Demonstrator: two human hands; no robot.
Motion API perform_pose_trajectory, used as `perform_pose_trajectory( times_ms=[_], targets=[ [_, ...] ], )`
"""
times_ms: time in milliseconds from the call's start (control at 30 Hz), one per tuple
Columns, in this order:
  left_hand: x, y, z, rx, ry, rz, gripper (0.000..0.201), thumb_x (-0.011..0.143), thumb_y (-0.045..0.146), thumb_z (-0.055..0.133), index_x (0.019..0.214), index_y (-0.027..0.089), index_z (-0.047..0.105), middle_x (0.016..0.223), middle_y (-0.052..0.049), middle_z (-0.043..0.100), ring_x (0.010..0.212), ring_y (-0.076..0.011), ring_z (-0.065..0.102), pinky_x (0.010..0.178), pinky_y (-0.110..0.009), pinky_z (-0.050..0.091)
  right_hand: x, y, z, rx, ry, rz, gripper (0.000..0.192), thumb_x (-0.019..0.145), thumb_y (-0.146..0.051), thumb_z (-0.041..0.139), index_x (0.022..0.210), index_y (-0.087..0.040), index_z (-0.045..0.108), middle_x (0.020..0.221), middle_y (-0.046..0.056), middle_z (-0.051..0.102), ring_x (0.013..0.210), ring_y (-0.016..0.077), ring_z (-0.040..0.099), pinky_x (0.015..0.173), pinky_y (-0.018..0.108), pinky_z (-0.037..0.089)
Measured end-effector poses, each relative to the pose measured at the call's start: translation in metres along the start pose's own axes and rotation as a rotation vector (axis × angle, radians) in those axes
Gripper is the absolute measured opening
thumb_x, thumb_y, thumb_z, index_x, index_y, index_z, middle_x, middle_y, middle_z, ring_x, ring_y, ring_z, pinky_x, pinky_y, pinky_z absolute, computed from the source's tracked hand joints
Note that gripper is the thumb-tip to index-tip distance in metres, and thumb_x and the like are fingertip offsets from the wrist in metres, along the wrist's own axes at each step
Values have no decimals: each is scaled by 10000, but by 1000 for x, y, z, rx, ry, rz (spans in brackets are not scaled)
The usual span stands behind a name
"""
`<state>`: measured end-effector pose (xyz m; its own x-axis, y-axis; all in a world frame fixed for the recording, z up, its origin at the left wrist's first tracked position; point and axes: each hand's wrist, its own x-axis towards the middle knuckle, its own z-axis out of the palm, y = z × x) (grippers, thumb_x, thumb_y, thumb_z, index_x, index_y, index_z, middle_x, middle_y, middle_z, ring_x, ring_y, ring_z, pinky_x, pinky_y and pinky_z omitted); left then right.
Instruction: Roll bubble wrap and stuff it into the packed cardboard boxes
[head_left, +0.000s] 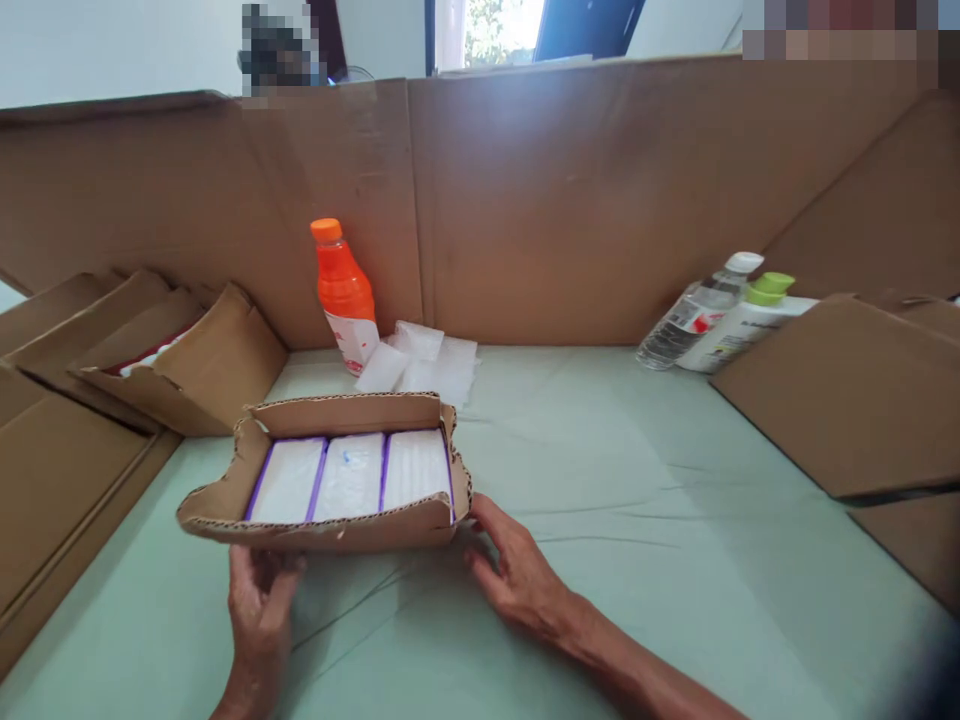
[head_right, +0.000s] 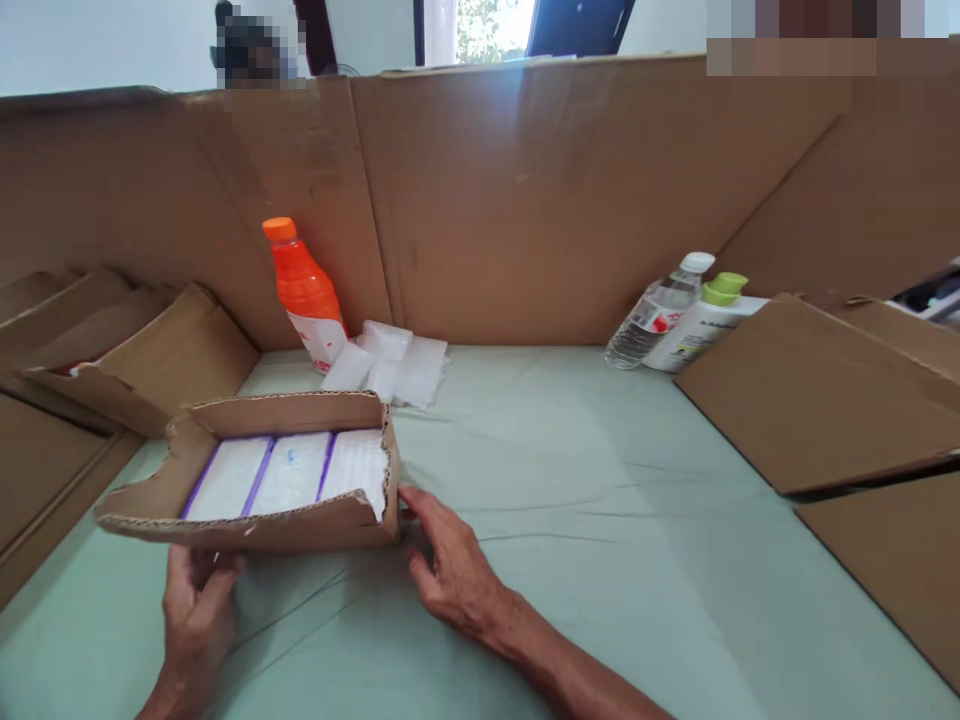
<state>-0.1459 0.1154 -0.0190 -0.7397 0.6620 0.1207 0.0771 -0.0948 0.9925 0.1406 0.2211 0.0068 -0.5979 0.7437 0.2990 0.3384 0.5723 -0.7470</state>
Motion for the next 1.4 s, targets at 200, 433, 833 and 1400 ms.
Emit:
perform_pose_trajectory(
  times_ms=[200,433,833,1400],
  targets=[
    [-2,-12,-4,111,60,-36,477,702,351,769,1137,261,594,946,-10,625,882,-214,602,798,-311,479,86,51,-37,-287,170,1,294,917,-215,567,1192,-221,671,1296,99,669,1209,262,602,1060,472,460],
    [-8,-2,9,125,108,-88,637,751,371,732,1352,329,525,1054,-16,665,950,-236,630,802,-335,516,173,85,-28,-558,92,101,257,853,-142,627,1094,-167,712,1347,142,631,1204,314,570,976,464,434],
    [-1,-15,-4,99,56,-85,477,709,347,752,1147,289,569,946,-3,637,868,-218,633,783,-340,532,175,102,-41,-585,140,104,378,794,-160,682,1171,-189,691,1360,124,631,1185,304,583,951,438,442],
    [6,-7,-1,59,-1,52,451,740,323,742,1139,252,544,991,-16,590,968,-210,601,854,-299,474,61,36,-114,-444,573,-65,171,949,-248,539,998,-237,702,1122,65,748,1072,246,692,950,441,537]
  ],
)
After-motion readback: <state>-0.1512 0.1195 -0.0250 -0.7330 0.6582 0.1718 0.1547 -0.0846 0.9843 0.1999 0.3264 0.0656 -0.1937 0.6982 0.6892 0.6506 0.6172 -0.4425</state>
